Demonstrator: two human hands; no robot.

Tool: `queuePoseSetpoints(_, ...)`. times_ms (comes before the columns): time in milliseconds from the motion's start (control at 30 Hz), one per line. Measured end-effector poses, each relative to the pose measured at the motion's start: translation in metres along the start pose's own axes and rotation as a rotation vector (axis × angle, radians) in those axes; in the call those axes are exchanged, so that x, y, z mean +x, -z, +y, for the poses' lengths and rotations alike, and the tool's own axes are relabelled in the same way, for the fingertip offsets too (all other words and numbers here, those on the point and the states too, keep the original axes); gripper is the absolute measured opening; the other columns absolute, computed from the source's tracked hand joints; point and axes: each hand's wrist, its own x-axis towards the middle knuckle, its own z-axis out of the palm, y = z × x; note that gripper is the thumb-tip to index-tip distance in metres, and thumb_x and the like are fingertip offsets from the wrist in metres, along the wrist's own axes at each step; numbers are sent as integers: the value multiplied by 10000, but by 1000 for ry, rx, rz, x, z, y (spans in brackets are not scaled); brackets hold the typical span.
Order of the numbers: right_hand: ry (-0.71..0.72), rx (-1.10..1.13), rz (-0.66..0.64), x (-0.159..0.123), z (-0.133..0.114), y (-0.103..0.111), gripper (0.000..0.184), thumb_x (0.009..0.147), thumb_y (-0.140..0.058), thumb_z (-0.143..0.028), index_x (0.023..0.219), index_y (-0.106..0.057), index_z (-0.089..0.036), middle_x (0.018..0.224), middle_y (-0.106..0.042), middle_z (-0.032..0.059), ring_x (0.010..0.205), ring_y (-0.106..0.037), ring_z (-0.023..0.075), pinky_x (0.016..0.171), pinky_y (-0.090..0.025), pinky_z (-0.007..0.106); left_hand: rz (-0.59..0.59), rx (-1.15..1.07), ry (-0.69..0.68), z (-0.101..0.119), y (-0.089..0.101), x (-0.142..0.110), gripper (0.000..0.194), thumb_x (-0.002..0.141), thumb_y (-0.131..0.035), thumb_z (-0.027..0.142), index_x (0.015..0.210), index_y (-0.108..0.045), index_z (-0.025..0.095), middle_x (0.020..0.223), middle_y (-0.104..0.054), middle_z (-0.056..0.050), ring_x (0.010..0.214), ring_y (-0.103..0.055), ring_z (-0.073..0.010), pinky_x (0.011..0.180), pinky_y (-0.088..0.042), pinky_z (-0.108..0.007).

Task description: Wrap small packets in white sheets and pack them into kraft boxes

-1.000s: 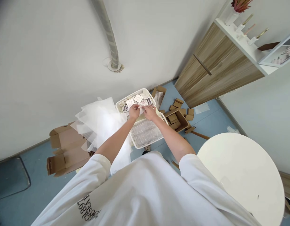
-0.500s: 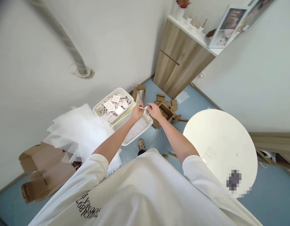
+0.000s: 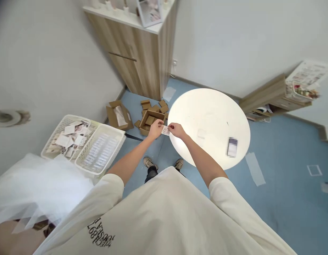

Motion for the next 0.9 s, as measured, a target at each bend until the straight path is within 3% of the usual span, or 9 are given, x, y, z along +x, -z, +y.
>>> queuePoseSetpoints(200, -296, 174, 188, -68, 124, 76, 94, 844, -611, -304, 856, -655, -223, 823, -746, 4, 770, -696, 174, 704, -507, 271, -146, 58, 8, 33, -133, -14, 233, 886, -571, 112, 1068, -662, 224, 1191, -685, -78, 1008, -675, -210, 988, -529, -377)
queuePoseSetpoints(367, -520, 309, 321, -106, 206, 107, 104, 801, -621, -320, 815, -631, -218, 879, -721, 13, 768, -687, 169, 652, -477, 257, -305, 46, 125, 34, -202, -35, 247, 889, -580, 140, 1114, -643, 223, 1262, -684, -91, 1078, -674, -227, 944, -548, -375)
queuePoseSetpoints(467, -604, 359, 378, -122, 234, 112, 113, 767, -642, -326, 797, -647, -217, 892, -715, 21, 771, -652, 169, 643, -473, 266, -360, 62, 211, 30, -229, -44, 276, 877, -597, 144, 1137, -630, 228, 1303, -681, -94, 1122, -672, -235, 932, -548, -365)
queuePoseSetpoints(633, -669, 456, 304, -136, 254, 105, 94, 746, -650, -312, 760, -639, -219, 771, -699, 15, 680, -612, 159, 607, -472, 272, -414, 74, 311, 20, -262, -50, 376, 865, -609, 136, 1229, -589, 230, 1384, -655, -116, 1219, -650, -250, 963, -531, -370)
queuePoseSetpoints(900, -647, 350, 220, -130, 259, 94, 139, 754, -588, -298, 763, -706, -225, 756, -739, 17, 710, -640, 179, 665, -514, 283, -437, 65, 382, 1, -285, -43, 457, 827, -662, 156, 1268, -572, 232, 1460, -611, -138, 1238, -652, -258, 991, -515, -380)
